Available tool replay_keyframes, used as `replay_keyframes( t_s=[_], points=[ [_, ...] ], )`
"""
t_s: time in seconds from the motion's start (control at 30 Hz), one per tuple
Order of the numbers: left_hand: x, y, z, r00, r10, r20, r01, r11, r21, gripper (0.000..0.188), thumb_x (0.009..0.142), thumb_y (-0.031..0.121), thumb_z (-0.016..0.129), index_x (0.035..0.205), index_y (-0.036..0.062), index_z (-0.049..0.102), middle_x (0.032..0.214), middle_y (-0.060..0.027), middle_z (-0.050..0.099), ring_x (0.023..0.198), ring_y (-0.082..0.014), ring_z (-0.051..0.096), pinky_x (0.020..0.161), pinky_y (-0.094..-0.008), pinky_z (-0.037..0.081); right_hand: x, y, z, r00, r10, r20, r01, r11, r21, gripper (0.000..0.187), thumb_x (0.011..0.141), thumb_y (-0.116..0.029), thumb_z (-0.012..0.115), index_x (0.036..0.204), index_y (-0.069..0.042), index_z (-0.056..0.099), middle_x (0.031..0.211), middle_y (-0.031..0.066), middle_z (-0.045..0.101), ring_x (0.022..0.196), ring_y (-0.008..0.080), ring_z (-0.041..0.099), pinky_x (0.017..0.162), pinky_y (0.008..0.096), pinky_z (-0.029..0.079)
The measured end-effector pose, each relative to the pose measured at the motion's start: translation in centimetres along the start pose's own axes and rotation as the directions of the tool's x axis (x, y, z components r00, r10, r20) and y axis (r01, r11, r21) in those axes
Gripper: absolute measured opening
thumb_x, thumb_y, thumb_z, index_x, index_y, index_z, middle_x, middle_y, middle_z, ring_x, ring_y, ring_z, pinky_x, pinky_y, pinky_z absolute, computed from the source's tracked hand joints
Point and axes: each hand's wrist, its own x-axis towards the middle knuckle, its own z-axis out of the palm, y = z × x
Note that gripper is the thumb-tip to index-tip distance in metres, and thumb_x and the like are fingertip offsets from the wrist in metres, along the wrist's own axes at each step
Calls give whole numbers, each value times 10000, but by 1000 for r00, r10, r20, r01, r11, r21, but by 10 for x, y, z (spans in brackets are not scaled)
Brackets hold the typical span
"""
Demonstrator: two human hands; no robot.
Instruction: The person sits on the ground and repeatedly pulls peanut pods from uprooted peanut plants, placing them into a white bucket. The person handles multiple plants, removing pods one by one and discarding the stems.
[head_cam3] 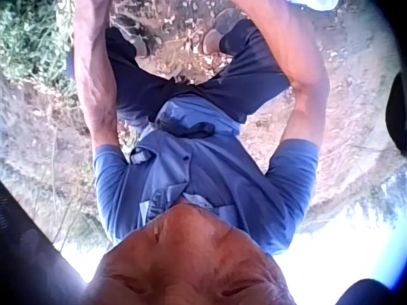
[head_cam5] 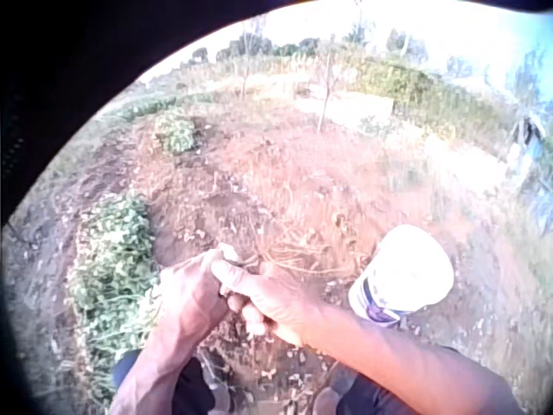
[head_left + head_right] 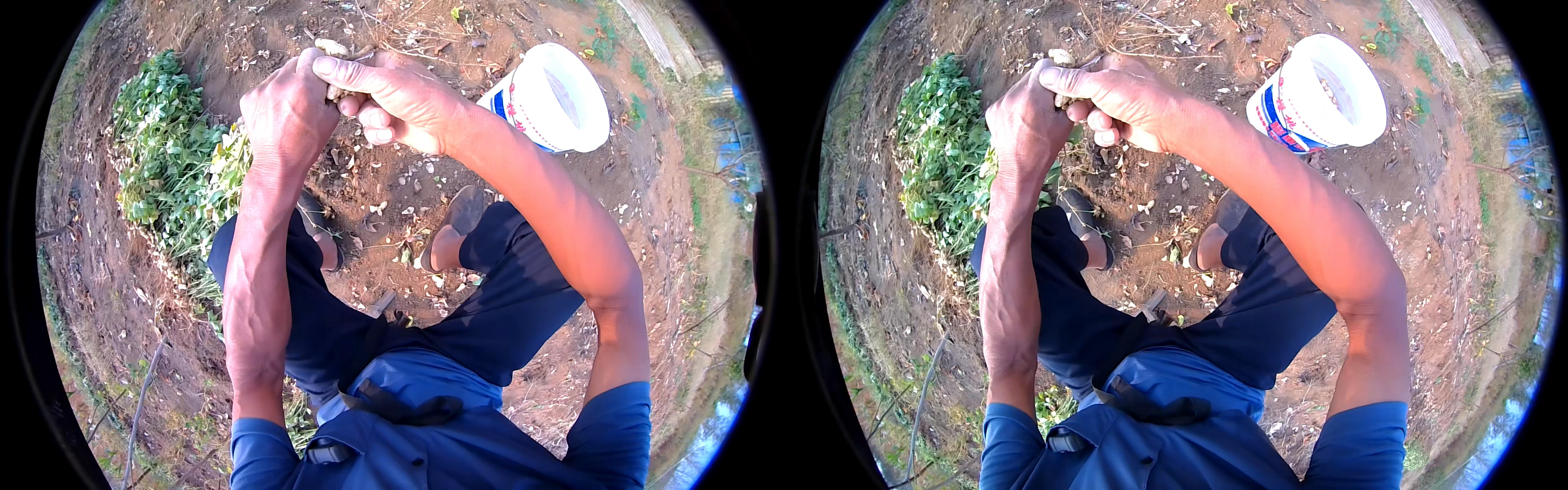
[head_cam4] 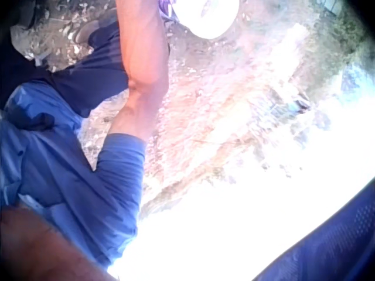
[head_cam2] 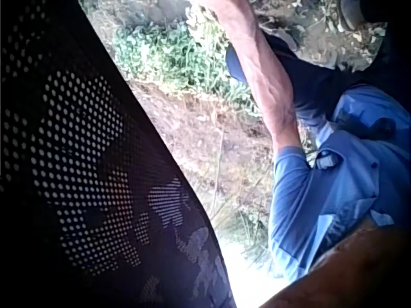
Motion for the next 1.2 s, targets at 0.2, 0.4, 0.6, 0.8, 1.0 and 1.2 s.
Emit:
replay_keyframes(
  t_s=[0.2,0.4,0.6,0.8,1.0,1.2],
  points=[
    [-2,3,4,991,-102,90,108,992,-58,216,824,203,720,935,82,580,817,-161,717,802,-387,713,665,-501,529,-3,4,-6,999,-15,39,12,996,88,253,902,-237,790,888,-8,685,721,33,617,509,52,523,436,230,391],
    [-5,4,12,997,-18,70,25,994,-105,211,800,178,717,917,75,575,763,-174,700,755,-407,700,655,-518,520,-4,8,-12,999,34,1,-34,999,14,184,899,-199,719,793,-62,656,734,10,612,475,39,459,446,246,378],
    [3,5,7,986,-117,118,146,949,-278,113,766,70,660,842,26,589,747,-256,661,762,-481,653,689,-538,513,-12,8,-14,998,7,67,-18,987,159,102,919,-156,623,860,-73,624,730,37,613,486,56,444,496,262,407],
    [10,-9,-1,968,-247,48,250,930,-269,156,787,114,663,879,5,600,754,-255,664,776,-469,664,702,-521,511,-17,-8,-27,986,89,138,-125,953,277,90,925,-120,536,932,-51,593,724,38,586,426,56,405,405,243,384],
    [12,-35,-19,950,-311,-26,297,926,-233,223,781,163,694,945,22,641,784,-231,689,818,-467,675,731,-520,519,-65,-73,-184,849,-310,-428,311,948,-69,179,996,-163,494,836,-91,526,763,20,553,516,51,416,518,244,390],
    [7,-53,-27,958,-285,-32,274,942,-197,213,819,195,704,907,19,621,748,-200,653,742,-381,604,688,-470,498,-116,-32,-347,382,-81,-921,-76,990,-118,278,976,-253,624,1102,-5,616,1014,137,674,767,212,669,796,380,575]
  ],
)
